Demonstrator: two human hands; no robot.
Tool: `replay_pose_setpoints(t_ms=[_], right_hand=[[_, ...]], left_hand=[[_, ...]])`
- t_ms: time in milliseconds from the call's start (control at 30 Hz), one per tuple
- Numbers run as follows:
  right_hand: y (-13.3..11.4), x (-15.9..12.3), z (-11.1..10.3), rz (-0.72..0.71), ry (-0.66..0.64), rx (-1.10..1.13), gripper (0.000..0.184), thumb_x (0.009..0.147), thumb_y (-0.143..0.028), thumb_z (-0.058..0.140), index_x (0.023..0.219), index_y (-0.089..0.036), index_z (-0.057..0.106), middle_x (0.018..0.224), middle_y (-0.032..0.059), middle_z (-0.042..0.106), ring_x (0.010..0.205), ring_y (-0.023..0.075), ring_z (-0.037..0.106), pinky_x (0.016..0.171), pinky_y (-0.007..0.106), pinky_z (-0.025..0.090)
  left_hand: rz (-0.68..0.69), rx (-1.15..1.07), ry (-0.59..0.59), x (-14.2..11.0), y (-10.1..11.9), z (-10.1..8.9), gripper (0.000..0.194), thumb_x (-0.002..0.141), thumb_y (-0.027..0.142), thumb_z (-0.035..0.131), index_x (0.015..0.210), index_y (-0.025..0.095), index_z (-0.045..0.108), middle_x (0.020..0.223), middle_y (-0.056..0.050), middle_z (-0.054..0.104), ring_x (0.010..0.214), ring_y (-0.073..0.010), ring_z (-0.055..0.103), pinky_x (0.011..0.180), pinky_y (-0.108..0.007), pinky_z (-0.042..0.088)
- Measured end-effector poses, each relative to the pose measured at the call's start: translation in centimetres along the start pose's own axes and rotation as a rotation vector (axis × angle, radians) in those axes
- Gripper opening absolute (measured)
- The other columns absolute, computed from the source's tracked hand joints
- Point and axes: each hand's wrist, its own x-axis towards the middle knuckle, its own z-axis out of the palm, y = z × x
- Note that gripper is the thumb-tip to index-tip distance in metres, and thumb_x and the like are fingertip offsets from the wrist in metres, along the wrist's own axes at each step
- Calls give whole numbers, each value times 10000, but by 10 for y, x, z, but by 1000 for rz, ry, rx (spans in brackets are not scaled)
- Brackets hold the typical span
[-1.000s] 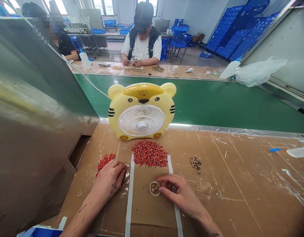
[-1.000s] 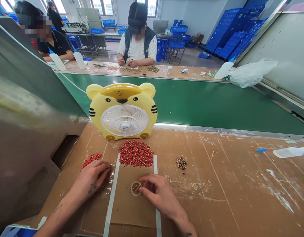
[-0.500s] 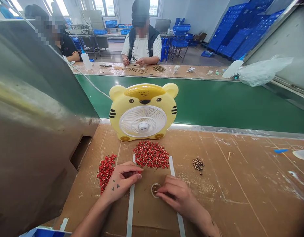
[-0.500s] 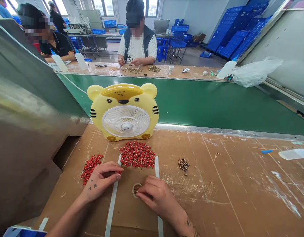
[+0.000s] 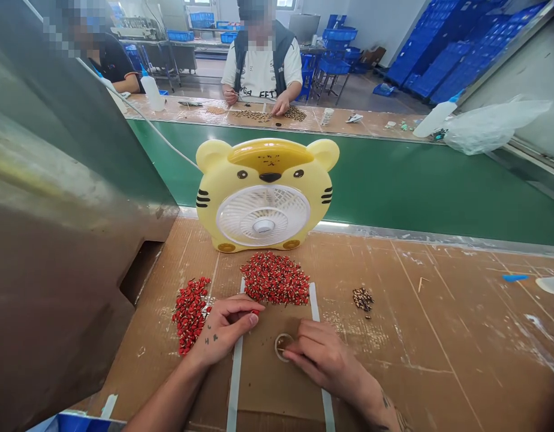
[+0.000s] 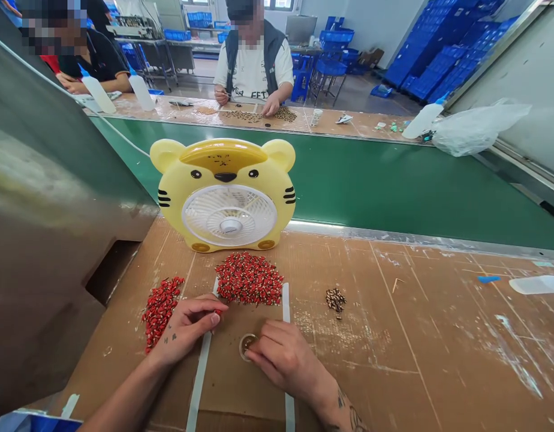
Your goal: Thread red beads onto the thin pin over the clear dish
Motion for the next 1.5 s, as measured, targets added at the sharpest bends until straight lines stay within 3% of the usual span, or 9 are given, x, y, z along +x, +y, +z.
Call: replay_pose_setpoints(t_ms=[133, 300, 600, 767, 933, 1500], right_hand=[[0, 0, -1, 1, 3, -15, 264, 997, -188, 514, 761, -163, 629, 653, 28, 576, 622, 156, 490, 592, 272, 354], [0, 2, -2, -21, -19, -7, 261, 998, -185, 510, 760, -167, 617, 662, 26, 578, 630, 154, 482, 591, 270, 350], [1, 6, -12, 20, -68, 92, 294, 995, -211, 508, 727, -175, 623, 635, 26, 585, 619, 158, 504, 575, 272, 378], [-2, 14, -33, 195, 135, 252, 243, 961, -251, 575, 738, -189, 648, 601, 0, 568, 563, 139, 524, 535, 252, 388], [-10, 28, -34, 275, 261, 279, 258, 935, -251, 602, 686, -196, 642, 561, -9, 572, 520, 134, 517, 504, 251, 375], [-9, 33, -18, 272, 216, 282, 239, 937, -256, 612, 716, -184, 665, 605, -2, 611, 552, 128, 533, 530, 248, 386]], left_hand=[[-13, -13, -40, -1, 2, 4, 198, 818, 327, 711, 909, 190, 821, 946, -101, 685, 689, -149, 576, 580, -242, 437], [1, 10, -54, -1, -2, 8, 183, 799, 315, 733, 888, 187, 828, 836, -94, 715, 734, -182, 608, 653, -273, 453], [-42, 65, -32, -1, -1, 12, 157, 769, 248, 729, 861, 168, 828, 675, -47, 670, 614, -146, 537, 580, -243, 386], [-100, 60, 14, -2, -5, 17, 156, 749, 245, 739, 857, 166, 818, 661, -41, 695, 600, -147, 577, 575, -231, 430], [-208, -49, 23, -5, -9, 21, 162, 710, 236, 767, 844, 147, 790, 723, -62, 759, 644, -163, 657, 626, -238, 504], [-30, 196, -58, -2, 1, 19, 122, 775, 184, 707, 845, 168, 806, 745, -62, 767, 638, -165, 637, 581, -231, 440]])
